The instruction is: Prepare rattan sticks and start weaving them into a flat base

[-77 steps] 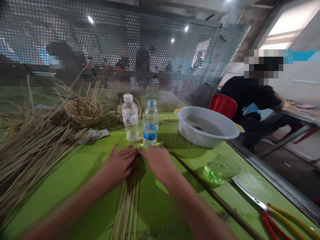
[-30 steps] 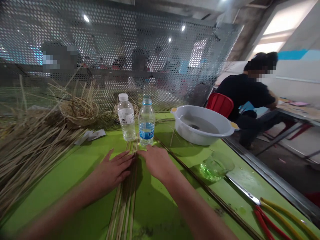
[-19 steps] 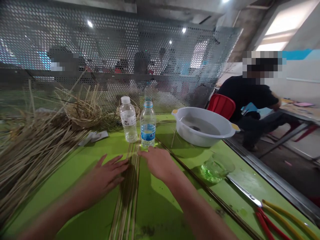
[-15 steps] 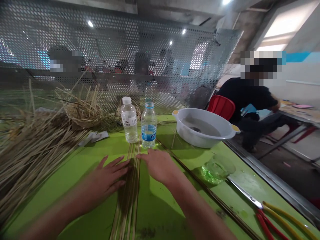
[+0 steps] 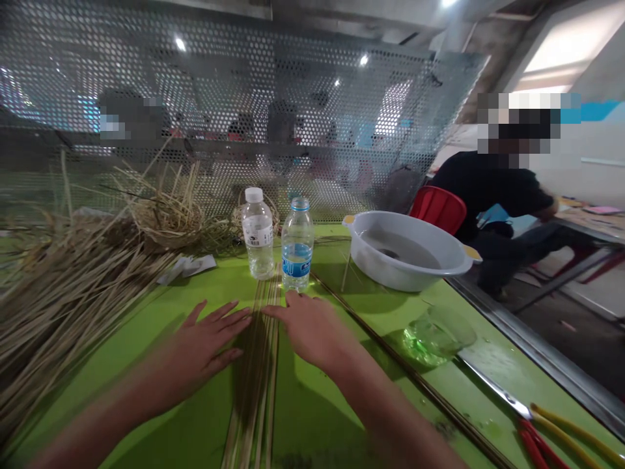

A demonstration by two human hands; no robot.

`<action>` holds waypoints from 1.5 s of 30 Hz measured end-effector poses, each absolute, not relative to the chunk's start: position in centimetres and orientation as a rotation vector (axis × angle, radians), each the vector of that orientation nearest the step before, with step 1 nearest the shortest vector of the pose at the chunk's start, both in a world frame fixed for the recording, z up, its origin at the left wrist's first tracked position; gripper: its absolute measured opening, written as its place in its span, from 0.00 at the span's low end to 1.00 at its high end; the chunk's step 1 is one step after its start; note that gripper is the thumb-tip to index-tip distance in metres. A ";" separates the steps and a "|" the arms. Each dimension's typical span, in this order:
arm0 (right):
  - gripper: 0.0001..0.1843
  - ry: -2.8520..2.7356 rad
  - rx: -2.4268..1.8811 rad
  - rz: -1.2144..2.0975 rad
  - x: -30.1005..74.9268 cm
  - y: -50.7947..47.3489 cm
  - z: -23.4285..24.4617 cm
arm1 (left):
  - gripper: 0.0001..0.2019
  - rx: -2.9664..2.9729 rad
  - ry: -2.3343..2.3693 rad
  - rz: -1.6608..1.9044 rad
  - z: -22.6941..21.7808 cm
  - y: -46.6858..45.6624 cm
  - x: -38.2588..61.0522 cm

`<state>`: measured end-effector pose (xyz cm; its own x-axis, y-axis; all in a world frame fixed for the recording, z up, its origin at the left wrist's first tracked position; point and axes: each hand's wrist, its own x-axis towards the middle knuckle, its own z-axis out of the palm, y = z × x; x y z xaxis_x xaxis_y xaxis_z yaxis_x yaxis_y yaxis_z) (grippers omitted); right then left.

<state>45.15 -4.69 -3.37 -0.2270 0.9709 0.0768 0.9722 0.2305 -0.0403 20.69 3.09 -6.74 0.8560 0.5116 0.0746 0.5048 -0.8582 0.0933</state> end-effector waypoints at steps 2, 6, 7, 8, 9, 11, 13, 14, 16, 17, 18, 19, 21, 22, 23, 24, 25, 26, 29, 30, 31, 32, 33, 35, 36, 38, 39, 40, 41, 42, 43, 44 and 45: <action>0.35 -2.410 -1.851 -0.023 44.9 -4.7 -3.4 | 0.26 2.967 0.810 0.159 -6.7 3.2 20.6; 0.33 -2.404 -1.831 0.004 44.6 -4.8 -3.5 | 0.25 2.961 0.825 0.111 -6.8 3.2 20.5; 0.33 -2.402 -1.829 0.010 44.6 -4.8 -3.6 | 0.25 2.963 0.821 0.107 -6.7 3.2 20.6; 0.33 -2.400 -1.818 0.010 44.6 -4.8 -3.6 | 0.24 2.967 0.813 0.100 -6.7 3.1 20.6; 0.32 -2.401 -1.800 0.008 44.6 -4.8 -3.7 | 0.23 2.973 0.806 0.092 -6.6 3.1 20.6; 0.31 -2.400 -1.775 -0.002 44.6 -4.8 -3.7 | 0.22 2.985 0.793 0.084 -6.7 3.1 20.5; 0.31 -2.400 -1.772 -0.012 44.5 -4.8 -3.7 | 0.22 2.996 0.783 0.120 -6.9 3.1 20.4; 0.31 -2.404 -1.771 -0.013 44.4 -4.8 -3.7 | 0.22 3.001 0.776 0.152 -7.1 3.1 20.4; 0.31 -2.416 -1.757 -0.008 44.3 -4.9 -3.6 | 0.22 3.005 0.761 0.200 -7.3 3.2 20.3; 0.31 -2.424 -1.747 -0.005 44.2 -4.9 -3.5 | 0.22 3.004 0.754 0.208 -7.4 3.2 20.3; 0.31 -2.429 -1.745 -0.006 44.2 -4.9 -3.5 | 0.22 3.002 0.751 0.206 -7.4 3.2 20.3; 0.31 -2.431 -1.755 -0.010 44.3 -4.9 -3.4 | 0.22 2.996 0.752 0.197 -7.4 3.2 20.3; 0.31 -2.424 -1.804 -0.030 44.8 -4.8 -3.3 | 0.23 2.980 0.758 0.179 -7.3 3.0 20.4; 0.32 -2.415 -1.839 -0.040 45.2 -4.8 -3.2 | 0.24 2.971 0.758 0.173 -7.2 2.9 20.5; 0.32 -2.399 -1.877 -0.049 45.6 -4.7 -3.2 | 0.25 2.965 0.754 0.170 -7.1 2.8 20.7; 0.32 -2.383 -1.909 -0.052 46.0 -4.7 -3.1 | 0.25 2.962 0.745 0.171 -7.1 2.6 20.8; 0.32 -2.371 -1.930 -0.046 46.4 -4.6 -3.1 | 0.25 2.963 0.731 0.172 -7.1 2.4 20.9; 0.32 -2.365 -1.944 -0.032 46.7 -4.6 -3.0 | 0.26 2.966 0.713 0.171 -7.1 2.1 21.0; 0.32 -2.387 -1.957 0.037 46.9 -4.6 -3.1 | 0.26 2.978 0.647 0.162 -7.0 1.4 21.4; 0.32 -2.400 -1.957 0.054 46.8 -4.6 -3.1 | 0.27 2.975 0.629 0.151 -7.0 1.1 21.5; 0.32 -2.410 -1.958 0.066 46.7 -4.6 -3.2 | 0.28 2.967 0.613 0.138 -7.0 0.9 21.6; 0.32 -2.416 -1.956 0.074 46.6 -4.6 -3.2 | 0.29 2.955 0.597 0.123 -6.9 0.7 21.7; 0.32 -2.416 -1.953 0.080 46.5 -4.6 -3.3 | 0.29 2.940 0.580 0.109 -6.9 0.5 21.8; 0.32 -2.400 -1.952 0.090 46.5 -4.6 -3.4 | 0.31 2.912 0.544 0.089 -6.7 0.2 22.0; 0.31 -2.394 -1.954 0.094 46.6 -4.6 -3.4 | 0.31 2.901 0.530 0.084 -6.6 0.0 22.1; 0.31 -2.389 -1.970 0.096 46.8 -4.5 -3.5 | 0.32 2.881 0.514 0.068 -6.2 -0.4 22.3; 0.31 -2.386 -1.984 0.097 46.9 -4.5 -3.5 | 0.32 2.871 0.505 0.054 -6.0 -0.5 22.3; 0.31 -2.384 -1.998 0.102 47.0 -4.5 -3.5 | 0.32 2.861 0.498 0.037 -5.8 -0.7 22.4; 0.31 -2.382 -2.008 0.109 47.1 -4.5 -3.5 | 0.33 2.850 0.491 0.018 -5.6 -0.9 22.4; 0.32 -2.378 -2.014 0.115 47.1 -4.5 -3.5 | 0.33 2.841 0.487 0.000 -5.4 -1.0 22.4; 0.32 -2.375 -2.012 0.117 47.1 -4.5 -3.5 | 0.33 2.833 0.489 -0.016 -5.2 -1.1 22.5; 0.32 -2.375 -2.006 0.114 47.1 -4.5 -3.5 | 0.34 2.827 0.497 -0.027 -5.1 -1.1 22.5; 0.32 -2.380 -1.994 0.108 47.1 -4.5 -3.5 | 0.34 2.821 0.506 -0.036 -5.0 -1.2 22.5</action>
<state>47.05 -4.53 -3.47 -0.1756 0.9843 -0.0181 0.9818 0.1738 -0.0759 22.47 -1.19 -4.97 0.9386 0.3374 -0.0720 0.3442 -0.9011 0.2636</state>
